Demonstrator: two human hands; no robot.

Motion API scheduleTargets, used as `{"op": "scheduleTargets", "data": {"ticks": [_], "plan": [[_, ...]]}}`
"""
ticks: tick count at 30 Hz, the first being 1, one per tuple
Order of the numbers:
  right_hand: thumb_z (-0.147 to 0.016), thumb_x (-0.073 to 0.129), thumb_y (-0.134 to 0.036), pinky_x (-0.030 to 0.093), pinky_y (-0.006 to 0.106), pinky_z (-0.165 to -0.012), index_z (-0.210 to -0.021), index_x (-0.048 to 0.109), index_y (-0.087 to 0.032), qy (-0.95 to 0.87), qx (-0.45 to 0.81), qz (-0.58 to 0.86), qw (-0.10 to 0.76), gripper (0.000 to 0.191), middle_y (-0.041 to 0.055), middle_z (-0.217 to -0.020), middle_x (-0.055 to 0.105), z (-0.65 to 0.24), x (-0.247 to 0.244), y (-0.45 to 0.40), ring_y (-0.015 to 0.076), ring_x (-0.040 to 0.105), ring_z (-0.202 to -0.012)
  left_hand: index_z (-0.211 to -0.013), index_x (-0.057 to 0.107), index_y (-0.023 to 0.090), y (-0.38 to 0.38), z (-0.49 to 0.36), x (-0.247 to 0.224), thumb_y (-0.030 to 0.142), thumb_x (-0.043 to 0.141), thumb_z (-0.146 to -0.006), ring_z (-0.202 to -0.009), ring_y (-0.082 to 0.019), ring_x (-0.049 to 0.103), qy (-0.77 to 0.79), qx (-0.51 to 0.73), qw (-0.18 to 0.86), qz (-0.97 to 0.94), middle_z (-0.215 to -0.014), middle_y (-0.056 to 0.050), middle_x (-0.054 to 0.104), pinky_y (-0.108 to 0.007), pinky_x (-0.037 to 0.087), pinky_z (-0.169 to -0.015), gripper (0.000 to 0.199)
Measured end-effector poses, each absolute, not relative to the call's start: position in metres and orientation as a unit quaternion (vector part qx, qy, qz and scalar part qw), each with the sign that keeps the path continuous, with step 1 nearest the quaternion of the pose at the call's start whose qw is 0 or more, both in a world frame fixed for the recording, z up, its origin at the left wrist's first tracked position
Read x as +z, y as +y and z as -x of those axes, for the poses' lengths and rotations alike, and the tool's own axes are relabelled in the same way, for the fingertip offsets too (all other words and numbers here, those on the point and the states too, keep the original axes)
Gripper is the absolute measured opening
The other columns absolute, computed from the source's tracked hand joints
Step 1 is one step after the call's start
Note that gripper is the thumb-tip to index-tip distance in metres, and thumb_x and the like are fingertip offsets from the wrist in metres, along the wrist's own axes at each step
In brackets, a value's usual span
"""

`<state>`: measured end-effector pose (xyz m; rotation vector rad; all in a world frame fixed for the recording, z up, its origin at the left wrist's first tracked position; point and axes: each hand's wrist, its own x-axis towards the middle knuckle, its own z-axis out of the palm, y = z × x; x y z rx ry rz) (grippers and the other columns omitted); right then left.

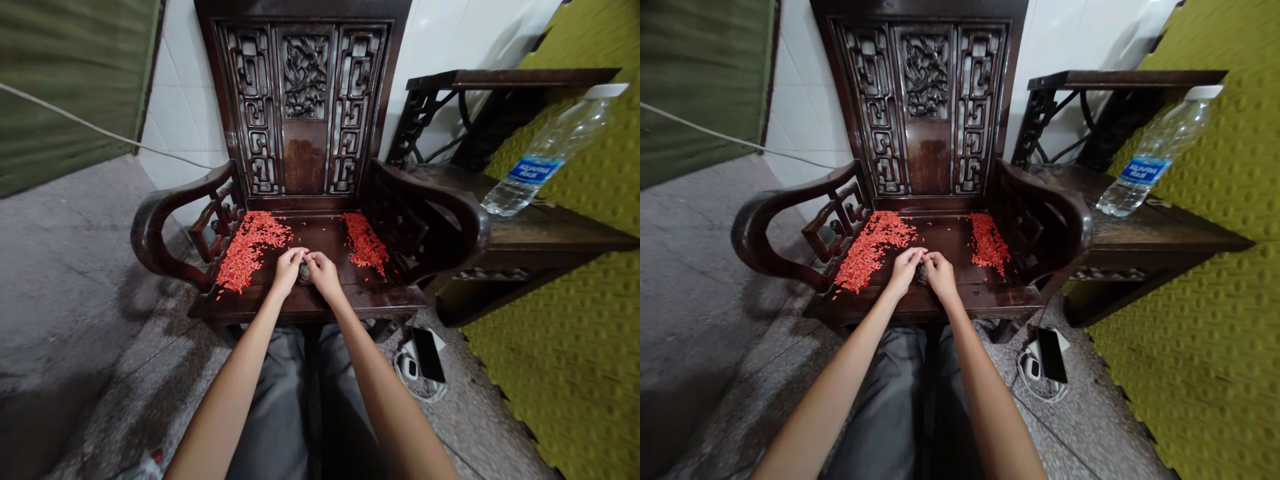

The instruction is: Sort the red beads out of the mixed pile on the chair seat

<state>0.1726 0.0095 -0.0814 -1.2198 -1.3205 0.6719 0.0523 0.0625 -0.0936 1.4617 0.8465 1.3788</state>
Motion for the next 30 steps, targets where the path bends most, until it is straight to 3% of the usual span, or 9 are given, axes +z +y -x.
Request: {"op": "scheduleTargets", "data": {"ticks": [19,30], "plan": [[-0.092,0.055,-0.051,0.046,0.026,-0.06,-0.093,0.067,-0.022,-0.529,0.306,0.524,0.593,0.032,0.0007,-0.071,0.066,-0.1735,-0.0816,0.0109,0.0173,0.06,-0.066,-0.101,0.076,0.016,0.0609,-0.0537,-0.0921,0.043,0.067,-0.091,-0.099,-0.024,0.068,0.347,0.553,0.459,-0.603,-0.105,-0.011,0.075,-0.033,0.051,-0.089,0.03],[-0.093,0.055,-0.054,0.046,0.025,-0.058,-0.093,0.065,-0.022,-0.517,0.32,0.514,0.605,0.033,-0.0001,-0.069,0.064,-0.1735,-0.0763,0.0085,0.0165,0.059,-0.063,-0.089,0.074,0.016,0.058,-0.0545,-0.0889,0.052,0.069,-0.088,-0.072,-0.016,0.059,0.351,0.554,0.465,-0.595,-0.083,-0.005,0.07,-0.027,0.046,-0.069,0.037]]}}
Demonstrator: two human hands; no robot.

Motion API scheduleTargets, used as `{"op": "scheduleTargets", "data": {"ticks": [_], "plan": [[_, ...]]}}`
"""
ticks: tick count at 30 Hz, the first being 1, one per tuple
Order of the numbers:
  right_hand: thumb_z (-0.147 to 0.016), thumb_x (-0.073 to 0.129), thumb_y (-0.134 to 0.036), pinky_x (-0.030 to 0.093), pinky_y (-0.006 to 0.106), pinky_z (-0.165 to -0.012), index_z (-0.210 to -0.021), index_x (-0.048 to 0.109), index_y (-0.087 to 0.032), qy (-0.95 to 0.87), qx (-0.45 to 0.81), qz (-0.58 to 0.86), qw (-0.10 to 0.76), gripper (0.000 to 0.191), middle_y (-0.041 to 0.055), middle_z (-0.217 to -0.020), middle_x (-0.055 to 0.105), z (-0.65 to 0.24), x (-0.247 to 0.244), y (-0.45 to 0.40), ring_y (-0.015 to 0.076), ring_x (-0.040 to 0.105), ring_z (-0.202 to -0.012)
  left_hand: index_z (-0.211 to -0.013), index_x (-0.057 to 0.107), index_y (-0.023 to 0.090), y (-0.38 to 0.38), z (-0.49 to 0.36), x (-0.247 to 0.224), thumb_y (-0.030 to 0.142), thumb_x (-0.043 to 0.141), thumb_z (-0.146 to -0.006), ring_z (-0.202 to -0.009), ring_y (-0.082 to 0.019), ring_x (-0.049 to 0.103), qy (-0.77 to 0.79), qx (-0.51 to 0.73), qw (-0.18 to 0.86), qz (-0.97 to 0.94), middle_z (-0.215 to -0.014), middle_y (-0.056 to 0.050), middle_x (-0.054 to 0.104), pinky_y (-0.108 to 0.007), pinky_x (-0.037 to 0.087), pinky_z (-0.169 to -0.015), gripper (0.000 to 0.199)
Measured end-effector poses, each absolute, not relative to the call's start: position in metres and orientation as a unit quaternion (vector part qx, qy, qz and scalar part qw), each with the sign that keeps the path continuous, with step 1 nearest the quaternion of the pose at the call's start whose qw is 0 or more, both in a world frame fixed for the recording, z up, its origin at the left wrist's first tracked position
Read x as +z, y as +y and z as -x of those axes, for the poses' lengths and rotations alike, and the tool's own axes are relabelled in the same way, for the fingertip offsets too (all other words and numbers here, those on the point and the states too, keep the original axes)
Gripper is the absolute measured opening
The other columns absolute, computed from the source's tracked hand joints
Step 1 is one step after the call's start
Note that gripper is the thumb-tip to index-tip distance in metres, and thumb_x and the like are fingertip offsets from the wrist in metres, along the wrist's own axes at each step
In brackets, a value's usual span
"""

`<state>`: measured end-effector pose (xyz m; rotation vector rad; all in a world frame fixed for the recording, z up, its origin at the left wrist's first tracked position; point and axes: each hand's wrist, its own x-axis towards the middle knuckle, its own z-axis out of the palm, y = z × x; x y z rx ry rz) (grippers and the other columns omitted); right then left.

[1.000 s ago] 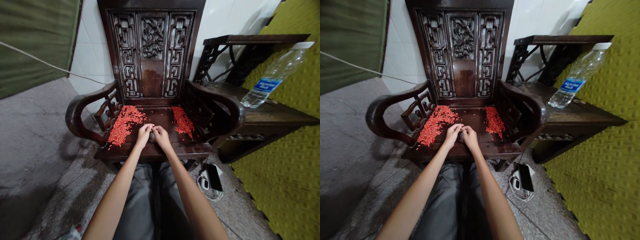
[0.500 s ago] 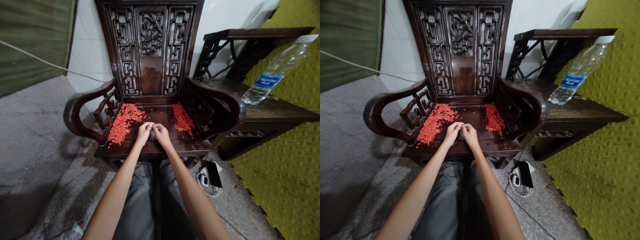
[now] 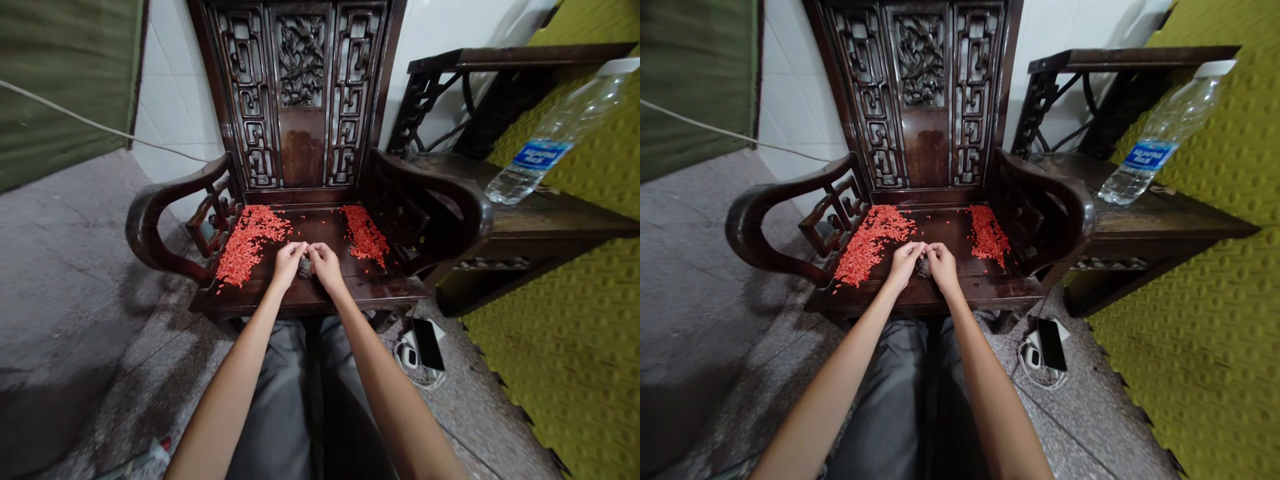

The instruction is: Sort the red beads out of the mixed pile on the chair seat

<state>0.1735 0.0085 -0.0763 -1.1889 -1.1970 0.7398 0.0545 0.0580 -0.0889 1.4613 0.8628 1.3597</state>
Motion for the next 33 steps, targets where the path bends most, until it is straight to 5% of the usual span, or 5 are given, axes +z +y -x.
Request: {"op": "scheduleTargets", "data": {"ticks": [17,33], "plan": [[-0.092,0.055,-0.056,0.037,0.024,-0.049,-0.095,0.063,-0.021,-0.528,0.349,0.497,0.594,0.035,-0.0043,-0.061,0.056,-0.1706,-0.0681,0.0038,0.0119,0.044,-0.048,-0.073,0.065,0.017,0.0546,-0.053,-0.0868,0.057,0.065,-0.09,-0.061,-0.013,0.052,0.379,0.556,0.442,-0.593,-0.065,0.0,0.057,-0.025,0.04,-0.061,0.043],[-0.093,0.055,-0.054,0.045,0.026,-0.06,-0.092,0.066,-0.021,-0.526,0.299,0.528,0.596,0.035,0.0012,-0.07,0.065,-0.1714,-0.0724,0.0045,0.0183,0.061,-0.068,-0.069,0.062,0.018,0.0547,-0.0549,-0.0896,0.063,0.066,-0.088,-0.052,-0.011,0.045,0.393,0.545,0.449,-0.589,-0.058,0.002,0.052,-0.025,0.033,-0.052,0.049]]}}
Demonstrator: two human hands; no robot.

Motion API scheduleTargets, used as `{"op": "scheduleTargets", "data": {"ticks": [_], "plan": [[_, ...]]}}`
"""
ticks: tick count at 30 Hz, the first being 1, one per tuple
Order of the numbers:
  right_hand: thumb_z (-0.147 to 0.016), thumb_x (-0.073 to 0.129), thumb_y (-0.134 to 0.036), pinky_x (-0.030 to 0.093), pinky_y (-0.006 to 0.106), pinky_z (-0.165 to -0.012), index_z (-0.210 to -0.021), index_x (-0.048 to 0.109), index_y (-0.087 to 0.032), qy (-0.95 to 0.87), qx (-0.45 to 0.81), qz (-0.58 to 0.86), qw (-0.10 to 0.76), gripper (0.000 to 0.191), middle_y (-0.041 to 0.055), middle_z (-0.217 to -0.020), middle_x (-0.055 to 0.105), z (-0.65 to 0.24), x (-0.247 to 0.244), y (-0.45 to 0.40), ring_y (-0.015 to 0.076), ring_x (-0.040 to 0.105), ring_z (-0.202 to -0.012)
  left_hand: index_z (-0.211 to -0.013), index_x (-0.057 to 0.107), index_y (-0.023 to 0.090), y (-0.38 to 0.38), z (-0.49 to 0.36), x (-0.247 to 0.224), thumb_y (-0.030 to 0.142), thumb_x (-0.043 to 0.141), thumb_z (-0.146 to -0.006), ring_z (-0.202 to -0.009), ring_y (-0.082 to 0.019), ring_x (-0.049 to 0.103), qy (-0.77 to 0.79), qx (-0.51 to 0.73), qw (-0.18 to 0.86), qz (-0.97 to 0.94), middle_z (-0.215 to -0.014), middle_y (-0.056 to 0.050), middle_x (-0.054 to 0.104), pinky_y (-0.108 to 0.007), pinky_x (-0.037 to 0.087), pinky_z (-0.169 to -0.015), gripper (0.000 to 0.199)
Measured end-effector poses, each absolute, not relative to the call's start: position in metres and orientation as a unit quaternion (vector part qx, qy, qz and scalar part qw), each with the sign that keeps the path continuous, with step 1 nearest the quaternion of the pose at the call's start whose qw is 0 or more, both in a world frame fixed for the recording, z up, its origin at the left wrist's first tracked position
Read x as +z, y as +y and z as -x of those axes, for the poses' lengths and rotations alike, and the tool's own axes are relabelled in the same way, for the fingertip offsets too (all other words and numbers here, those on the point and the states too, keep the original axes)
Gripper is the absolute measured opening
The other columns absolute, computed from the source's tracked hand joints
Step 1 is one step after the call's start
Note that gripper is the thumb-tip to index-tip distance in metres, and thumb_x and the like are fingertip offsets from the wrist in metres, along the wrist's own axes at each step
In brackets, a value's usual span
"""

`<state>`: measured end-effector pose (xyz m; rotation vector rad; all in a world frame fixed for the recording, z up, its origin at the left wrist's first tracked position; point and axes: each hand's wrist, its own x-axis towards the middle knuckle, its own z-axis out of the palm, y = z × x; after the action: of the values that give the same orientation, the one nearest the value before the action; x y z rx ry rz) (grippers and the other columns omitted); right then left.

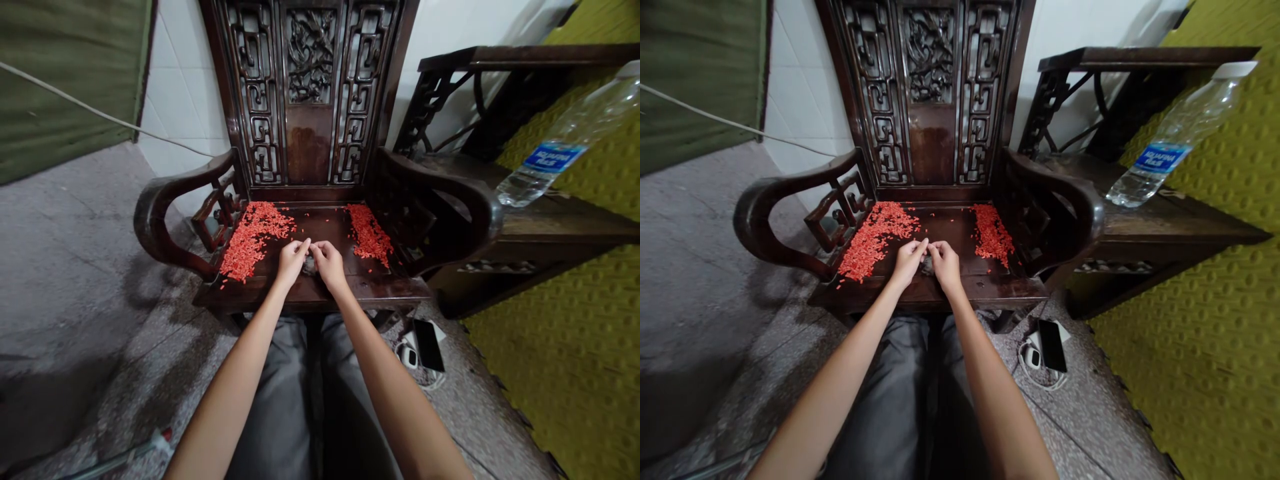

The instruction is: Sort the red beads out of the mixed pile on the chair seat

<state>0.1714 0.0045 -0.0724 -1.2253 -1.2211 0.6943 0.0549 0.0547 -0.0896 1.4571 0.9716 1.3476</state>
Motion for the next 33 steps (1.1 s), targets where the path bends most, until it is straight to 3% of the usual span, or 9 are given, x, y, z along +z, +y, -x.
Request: {"op": "scheduleTargets", "data": {"ticks": [33], "plan": [[-0.097,0.053,-0.05,0.046,0.025,-0.063,-0.093,0.062,-0.022,-0.549,0.264,0.524,0.595,0.03,0.0018,-0.076,0.068,-0.1693,-0.0664,-0.0008,0.0174,0.062,-0.067,-0.067,0.059,0.017,0.0547,-0.0556,-0.0888,0.066,0.063,-0.088,-0.056,-0.011,0.046,0.381,0.534,0.47,-0.591,-0.063,0.001,0.053,-0.023,0.037,-0.053,0.053]]}}
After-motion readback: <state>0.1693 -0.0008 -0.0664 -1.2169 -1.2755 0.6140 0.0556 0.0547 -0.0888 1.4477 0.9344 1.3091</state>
